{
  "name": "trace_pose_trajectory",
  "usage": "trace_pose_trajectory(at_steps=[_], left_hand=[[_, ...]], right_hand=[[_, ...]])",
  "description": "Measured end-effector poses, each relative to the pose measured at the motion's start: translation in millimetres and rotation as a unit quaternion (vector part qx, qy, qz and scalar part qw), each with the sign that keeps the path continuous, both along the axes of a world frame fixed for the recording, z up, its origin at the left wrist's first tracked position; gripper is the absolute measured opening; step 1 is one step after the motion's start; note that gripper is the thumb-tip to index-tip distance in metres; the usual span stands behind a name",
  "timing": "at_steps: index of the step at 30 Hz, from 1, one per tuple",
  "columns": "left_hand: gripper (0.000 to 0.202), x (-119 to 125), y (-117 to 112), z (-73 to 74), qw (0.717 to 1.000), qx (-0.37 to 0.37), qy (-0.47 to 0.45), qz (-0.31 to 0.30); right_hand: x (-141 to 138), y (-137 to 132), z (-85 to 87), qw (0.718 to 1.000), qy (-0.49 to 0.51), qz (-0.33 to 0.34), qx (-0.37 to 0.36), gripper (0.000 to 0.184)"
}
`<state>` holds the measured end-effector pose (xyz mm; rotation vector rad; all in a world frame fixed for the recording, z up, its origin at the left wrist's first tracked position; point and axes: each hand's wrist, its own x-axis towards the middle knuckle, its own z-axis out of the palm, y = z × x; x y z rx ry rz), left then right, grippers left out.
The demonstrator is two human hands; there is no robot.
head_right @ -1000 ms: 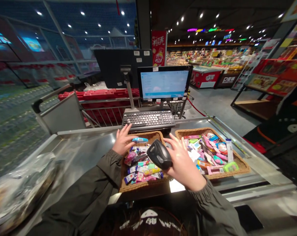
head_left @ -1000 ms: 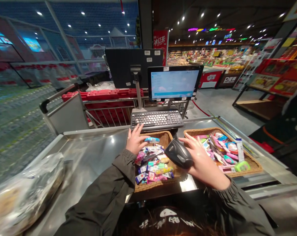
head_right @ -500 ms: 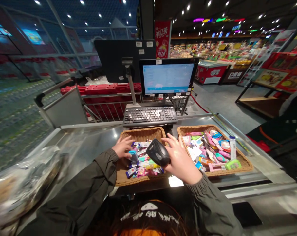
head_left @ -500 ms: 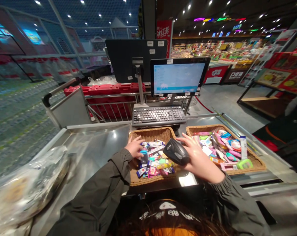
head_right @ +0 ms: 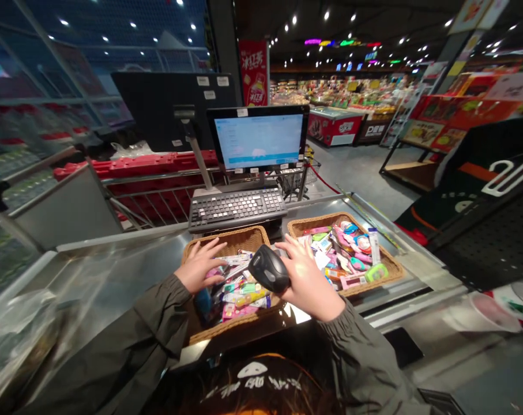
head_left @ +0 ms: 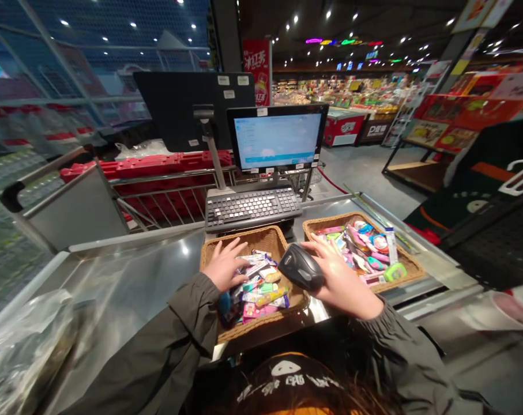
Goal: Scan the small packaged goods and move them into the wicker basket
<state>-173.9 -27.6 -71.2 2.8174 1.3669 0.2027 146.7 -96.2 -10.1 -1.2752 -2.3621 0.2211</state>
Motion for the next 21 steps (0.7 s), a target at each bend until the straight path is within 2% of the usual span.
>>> trace_pose_trajectory(at_steps=[2,6,11,14,17,21], left_hand=[[0.03,20.4,6.0,7.7,0.999,0.022,-0.021,-0.033],[0.031,70.4,20.9,18.9,0.994,0.051,-0.048,-0.085],[0.029,145.4,46.5,24.6,0.989,0.094,-0.047,-0.105],[0.022,192.1,66.8,17.2,0.987,0.12,-0.034,-0.098],[0.014,234.2,88.3,2.3,0.989,0.119,-0.023,-0.088],[0.014,274.4,109.0,-17.0,0.993,0.084,0.006,-0.079]], right_hand=[[15.1,-2.8,2.9,1.0,0.0,-0.029,0.01,0.045],[54.5,-8.7,6.1,0.994,-0.009,-0.097,0.049,0.052],[108.0,-18.1,2.7,0.979,-0.017,-0.191,0.063,0.047],[134.7,-22.9,-1.2,0.972,-0.008,-0.226,0.066,0.053],[157.0,-25.2,-5.3,0.968,-0.001,-0.246,0.052,0.058],[181.4,-23.9,-10.7,0.965,0.008,-0.259,0.04,0.054]])
